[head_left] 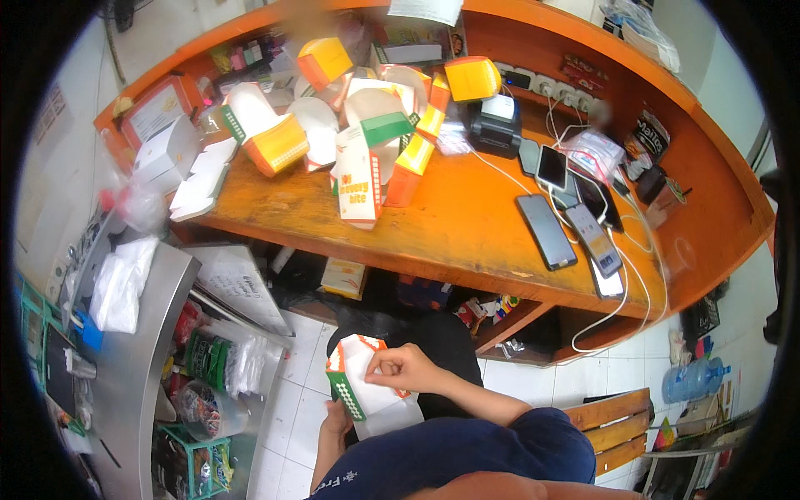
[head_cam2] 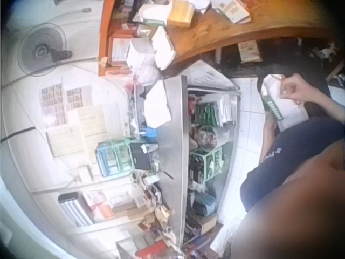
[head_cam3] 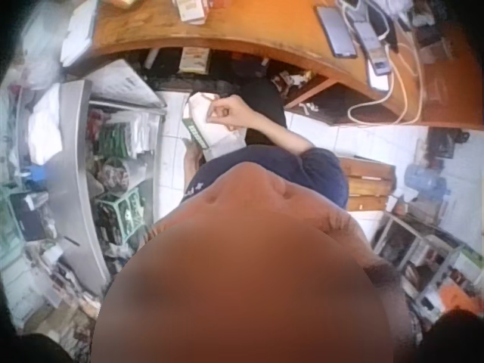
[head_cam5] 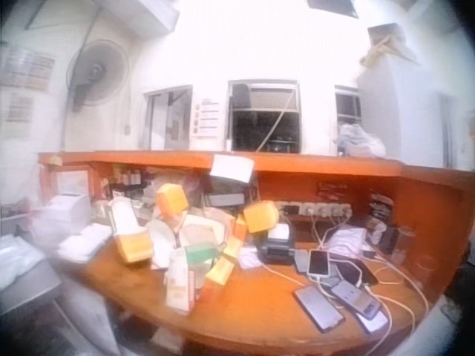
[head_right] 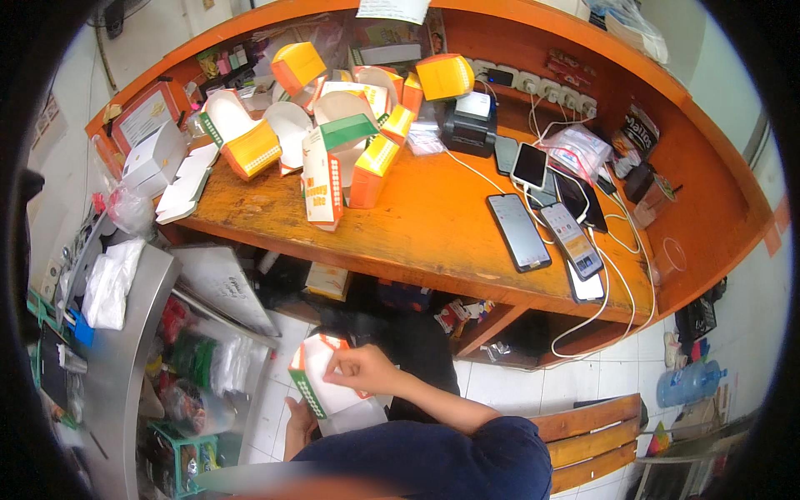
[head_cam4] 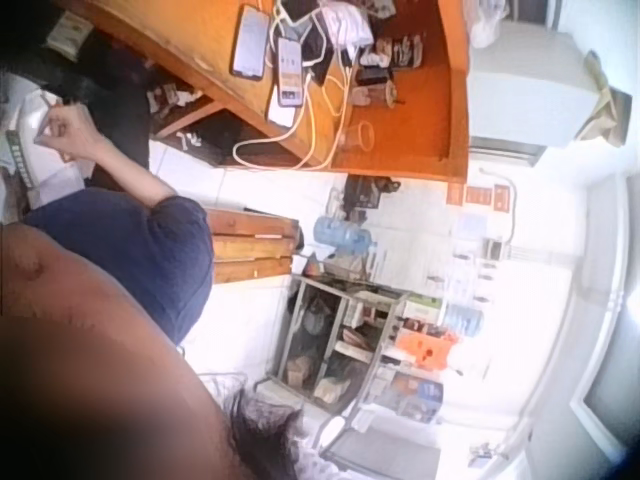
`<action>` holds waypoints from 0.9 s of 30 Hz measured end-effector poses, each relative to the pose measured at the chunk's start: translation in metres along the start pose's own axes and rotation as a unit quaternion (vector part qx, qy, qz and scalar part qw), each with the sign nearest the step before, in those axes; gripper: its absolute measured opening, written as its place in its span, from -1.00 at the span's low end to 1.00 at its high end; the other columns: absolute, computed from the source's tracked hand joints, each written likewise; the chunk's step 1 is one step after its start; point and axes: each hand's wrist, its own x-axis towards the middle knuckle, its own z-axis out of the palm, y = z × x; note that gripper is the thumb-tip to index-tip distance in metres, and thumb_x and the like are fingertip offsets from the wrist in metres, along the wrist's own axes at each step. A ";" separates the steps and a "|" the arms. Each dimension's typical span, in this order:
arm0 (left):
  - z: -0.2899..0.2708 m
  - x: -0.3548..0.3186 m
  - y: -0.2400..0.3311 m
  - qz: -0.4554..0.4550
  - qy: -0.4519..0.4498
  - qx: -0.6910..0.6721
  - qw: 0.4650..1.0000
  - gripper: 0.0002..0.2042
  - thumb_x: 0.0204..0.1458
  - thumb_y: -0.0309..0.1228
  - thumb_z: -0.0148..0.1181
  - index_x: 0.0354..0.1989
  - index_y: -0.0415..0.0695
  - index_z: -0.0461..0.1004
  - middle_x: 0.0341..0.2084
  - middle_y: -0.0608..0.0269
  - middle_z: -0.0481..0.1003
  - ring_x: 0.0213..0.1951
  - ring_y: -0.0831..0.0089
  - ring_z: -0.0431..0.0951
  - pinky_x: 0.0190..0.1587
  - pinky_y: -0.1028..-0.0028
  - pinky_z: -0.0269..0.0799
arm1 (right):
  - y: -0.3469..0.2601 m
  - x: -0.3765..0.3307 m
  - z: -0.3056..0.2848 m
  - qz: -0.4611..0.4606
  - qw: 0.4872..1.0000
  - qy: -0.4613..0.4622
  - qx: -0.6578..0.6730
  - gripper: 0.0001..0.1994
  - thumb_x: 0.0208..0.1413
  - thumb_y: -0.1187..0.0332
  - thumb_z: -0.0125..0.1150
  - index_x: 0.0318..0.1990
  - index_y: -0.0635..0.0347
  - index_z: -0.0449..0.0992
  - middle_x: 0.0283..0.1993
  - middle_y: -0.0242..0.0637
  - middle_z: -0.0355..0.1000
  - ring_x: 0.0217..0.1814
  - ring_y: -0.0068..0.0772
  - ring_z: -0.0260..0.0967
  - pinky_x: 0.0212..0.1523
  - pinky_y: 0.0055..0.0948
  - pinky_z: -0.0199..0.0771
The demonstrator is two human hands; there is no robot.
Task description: The person assembles food orders by folding and stacking paper food containers, then places fried chicken and rice into a paper bag. The person handles containers, fried chicken, and rice, and uses a plastic bag to pack the items.
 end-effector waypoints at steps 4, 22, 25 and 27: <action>0.023 -0.031 0.026 -0.018 -0.003 0.144 0.989 -0.41 0.24 -0.14 0.02 0.32 -0.25 0.10 0.11 0.16 0.34 0.10 0.39 0.34 0.14 0.39 0.27 | -0.004 0.011 0.010 -0.122 0.964 0.207 0.114 -0.84 0.07 0.40 0.36 -0.34 0.26 0.49 -0.44 -0.35 0.47 -0.33 -0.82 0.38 -0.45 -0.69 0.33; 0.007 -0.030 0.026 0.078 0.105 0.092 0.987 -0.47 0.21 -0.17 0.09 0.20 -0.33 0.22 -0.03 0.07 0.45 -0.04 0.35 0.47 0.02 0.36 0.38 | -0.067 0.063 -0.082 -0.117 0.937 0.141 -0.299 -0.75 0.12 0.17 0.27 -0.19 0.14 0.57 -0.29 -0.22 0.57 -0.37 -0.44 0.52 -0.31 -0.43 0.50; -0.028 0.008 0.010 0.149 0.149 -0.050 0.976 -0.46 0.24 -0.11 0.02 0.19 -0.32 0.23 -0.01 -0.01 0.45 0.03 0.24 0.48 0.08 0.28 0.39 | -0.081 0.093 -0.185 -0.091 0.864 0.332 -0.368 -0.81 0.12 0.26 0.24 -0.25 0.19 0.60 -0.32 -0.18 0.57 -0.30 -0.32 0.54 -0.28 -0.38 0.48; -0.048 0.028 -0.006 0.118 0.165 -0.110 0.973 -0.42 0.26 -0.02 -0.08 0.25 -0.27 0.17 0.09 -0.04 0.40 0.12 0.12 0.43 0.19 0.19 0.33 | -0.083 0.124 -0.268 -0.044 0.775 0.428 -0.463 -0.73 0.05 0.16 0.29 -0.25 0.19 0.58 -0.29 -0.11 0.56 -0.25 -0.11 0.53 -0.22 -0.29 0.49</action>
